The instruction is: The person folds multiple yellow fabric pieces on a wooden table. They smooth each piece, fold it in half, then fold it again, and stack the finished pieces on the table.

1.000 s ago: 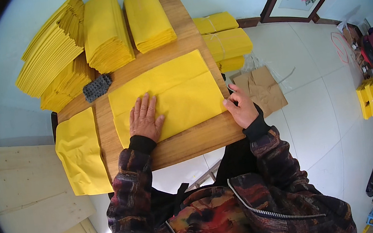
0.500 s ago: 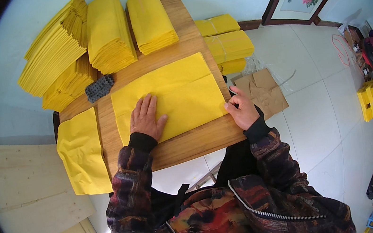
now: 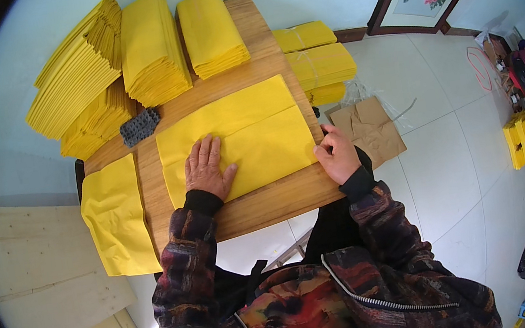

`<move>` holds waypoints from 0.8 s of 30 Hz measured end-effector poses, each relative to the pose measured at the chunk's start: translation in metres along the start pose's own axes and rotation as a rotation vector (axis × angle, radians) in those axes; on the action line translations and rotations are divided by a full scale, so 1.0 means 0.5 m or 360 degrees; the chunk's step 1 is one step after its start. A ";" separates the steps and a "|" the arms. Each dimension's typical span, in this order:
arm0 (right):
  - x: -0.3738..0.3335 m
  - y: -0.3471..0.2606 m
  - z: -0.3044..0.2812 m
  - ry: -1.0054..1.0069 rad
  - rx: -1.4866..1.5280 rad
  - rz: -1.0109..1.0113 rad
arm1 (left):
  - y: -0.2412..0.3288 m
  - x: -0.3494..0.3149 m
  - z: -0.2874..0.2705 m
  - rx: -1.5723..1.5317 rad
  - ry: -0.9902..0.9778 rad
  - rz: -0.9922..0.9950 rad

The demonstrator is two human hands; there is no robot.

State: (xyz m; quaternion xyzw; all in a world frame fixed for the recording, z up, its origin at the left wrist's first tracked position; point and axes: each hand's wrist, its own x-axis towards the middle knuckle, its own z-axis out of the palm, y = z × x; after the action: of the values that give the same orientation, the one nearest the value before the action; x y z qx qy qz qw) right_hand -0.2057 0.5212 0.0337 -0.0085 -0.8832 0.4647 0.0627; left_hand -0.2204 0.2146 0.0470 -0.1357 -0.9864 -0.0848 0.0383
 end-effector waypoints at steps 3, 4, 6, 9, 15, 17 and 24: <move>-0.005 -0.028 -0.007 0.0090 -0.0298 -0.0119 | 0.003 -0.002 -0.003 -0.0029 0.0027 0.0009; -0.005 -0.038 -0.010 0.0181 -0.0445 -0.0285 | 0.003 -0.002 -0.003 -0.0024 0.0006 -0.0002; -0.007 -0.060 -0.008 0.0332 -0.0768 -0.0553 | 0.002 -0.003 -0.001 -0.0011 0.0023 0.0013; 0.016 -0.090 0.029 0.0120 -0.0766 -0.0829 | 0.001 -0.002 0.003 0.0020 0.0041 0.0018; 0.040 -0.123 0.132 -0.0333 -0.0654 -0.0791 | 0.009 0.003 0.006 -0.0012 0.0025 -0.0084; 0.043 -0.121 0.124 -0.0327 -0.0910 -0.0707 | 0.009 0.003 0.008 -0.0048 0.0048 -0.0074; 0.035 -0.125 0.102 -0.0451 -0.1125 -0.0552 | 0.035 -0.008 0.000 -0.0045 0.0038 -0.0172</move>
State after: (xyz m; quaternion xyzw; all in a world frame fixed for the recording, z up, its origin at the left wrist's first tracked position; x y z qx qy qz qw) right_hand -0.2265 0.4451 0.0584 0.1834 -0.9766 0.1120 0.0112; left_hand -0.2116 0.2303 0.0495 -0.0816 -0.9905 -0.1022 0.0435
